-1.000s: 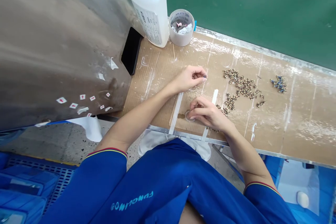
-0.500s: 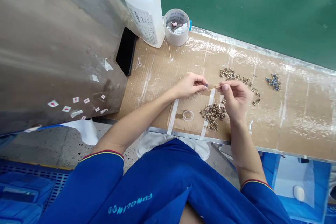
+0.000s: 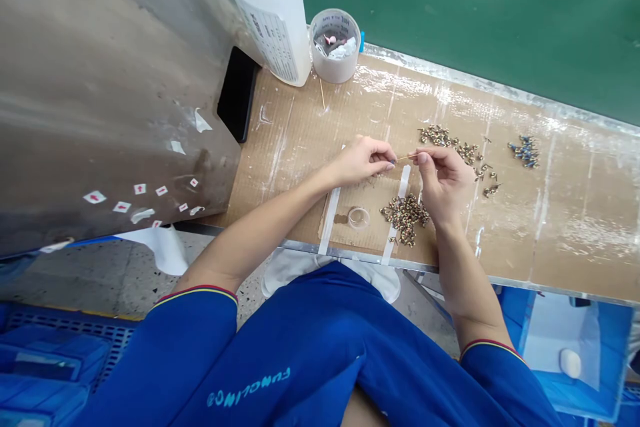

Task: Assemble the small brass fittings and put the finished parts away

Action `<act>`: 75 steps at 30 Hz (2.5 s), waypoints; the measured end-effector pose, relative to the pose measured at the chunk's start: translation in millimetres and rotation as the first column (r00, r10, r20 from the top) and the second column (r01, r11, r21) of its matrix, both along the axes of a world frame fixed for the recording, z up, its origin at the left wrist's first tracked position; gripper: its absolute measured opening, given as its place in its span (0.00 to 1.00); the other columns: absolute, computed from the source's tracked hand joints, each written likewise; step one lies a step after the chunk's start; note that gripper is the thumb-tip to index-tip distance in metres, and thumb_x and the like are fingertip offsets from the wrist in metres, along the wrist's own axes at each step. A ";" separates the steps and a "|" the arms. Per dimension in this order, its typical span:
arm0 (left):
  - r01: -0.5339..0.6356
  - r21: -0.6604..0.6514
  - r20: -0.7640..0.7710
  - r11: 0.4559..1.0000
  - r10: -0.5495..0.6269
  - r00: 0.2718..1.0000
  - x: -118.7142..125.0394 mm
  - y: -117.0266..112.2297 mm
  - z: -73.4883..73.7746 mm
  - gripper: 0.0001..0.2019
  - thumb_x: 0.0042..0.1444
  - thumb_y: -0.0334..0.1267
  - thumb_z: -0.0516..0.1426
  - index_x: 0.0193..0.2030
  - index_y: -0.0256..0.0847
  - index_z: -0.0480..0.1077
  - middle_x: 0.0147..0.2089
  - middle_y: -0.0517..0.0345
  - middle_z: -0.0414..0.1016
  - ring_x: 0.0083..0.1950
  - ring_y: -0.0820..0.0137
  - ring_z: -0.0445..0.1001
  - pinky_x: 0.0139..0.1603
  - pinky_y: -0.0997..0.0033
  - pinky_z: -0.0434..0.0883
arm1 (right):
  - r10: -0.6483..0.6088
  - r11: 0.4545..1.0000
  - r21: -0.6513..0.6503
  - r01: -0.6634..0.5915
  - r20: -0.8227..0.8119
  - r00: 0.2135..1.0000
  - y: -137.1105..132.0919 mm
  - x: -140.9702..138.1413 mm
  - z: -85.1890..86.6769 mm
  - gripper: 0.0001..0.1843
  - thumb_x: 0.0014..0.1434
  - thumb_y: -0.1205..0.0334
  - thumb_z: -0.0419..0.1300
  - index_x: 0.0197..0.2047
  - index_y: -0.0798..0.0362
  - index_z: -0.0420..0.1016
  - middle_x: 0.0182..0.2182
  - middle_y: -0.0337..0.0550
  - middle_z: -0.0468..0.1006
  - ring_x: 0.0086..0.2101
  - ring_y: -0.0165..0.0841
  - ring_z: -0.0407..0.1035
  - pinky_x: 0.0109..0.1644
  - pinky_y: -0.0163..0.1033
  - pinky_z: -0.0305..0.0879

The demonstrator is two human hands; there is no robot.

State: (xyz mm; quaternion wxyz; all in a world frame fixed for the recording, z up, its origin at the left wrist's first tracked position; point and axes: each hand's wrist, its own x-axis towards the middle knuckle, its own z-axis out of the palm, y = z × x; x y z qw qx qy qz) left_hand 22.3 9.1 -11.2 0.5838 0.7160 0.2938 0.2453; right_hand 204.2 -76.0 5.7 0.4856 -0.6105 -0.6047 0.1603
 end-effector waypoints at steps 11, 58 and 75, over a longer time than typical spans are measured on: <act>0.006 0.007 -0.017 1.000 -0.006 1.000 -0.1 -0.3 0.6 0.05 0.58 0.29 0.62 0.39 0.35 0.80 0.33 0.56 0.80 0.33 0.73 0.74 0.38 0.72 0.68 | -0.003 1.000 -0.030 0.003 0.004 1.000 -0.8 -3.7 3.5 0.15 0.69 0.47 0.60 0.40 0.49 0.79 0.34 0.43 0.84 0.33 0.34 0.79 0.42 0.44 0.76; -0.023 -0.014 0.049 1.000 0.023 0.999 -2.6 3.3 1.9 0.04 0.56 0.30 0.61 0.35 0.35 0.79 0.32 0.56 0.80 0.33 0.74 0.75 0.39 0.74 0.71 | 0.730 0.678 -0.200 -0.707 0.070 0.680 -13.7 -16.9 20.3 0.13 0.72 0.52 0.58 0.51 0.46 0.81 0.45 0.47 0.81 0.43 0.36 0.76 0.47 0.44 0.75; -0.054 -0.049 0.039 0.997 0.056 0.998 -0.3 1.2 3.1 0.03 0.56 0.27 0.61 0.35 0.33 0.78 0.29 0.59 0.76 0.29 0.76 0.71 0.37 0.73 0.69 | -0.001 0.978 -0.195 0.070 0.335 0.942 38.4 32.5 -13.7 0.04 0.59 0.69 0.62 0.37 0.51 0.76 0.34 0.43 0.78 0.32 0.36 0.69 0.44 0.46 0.68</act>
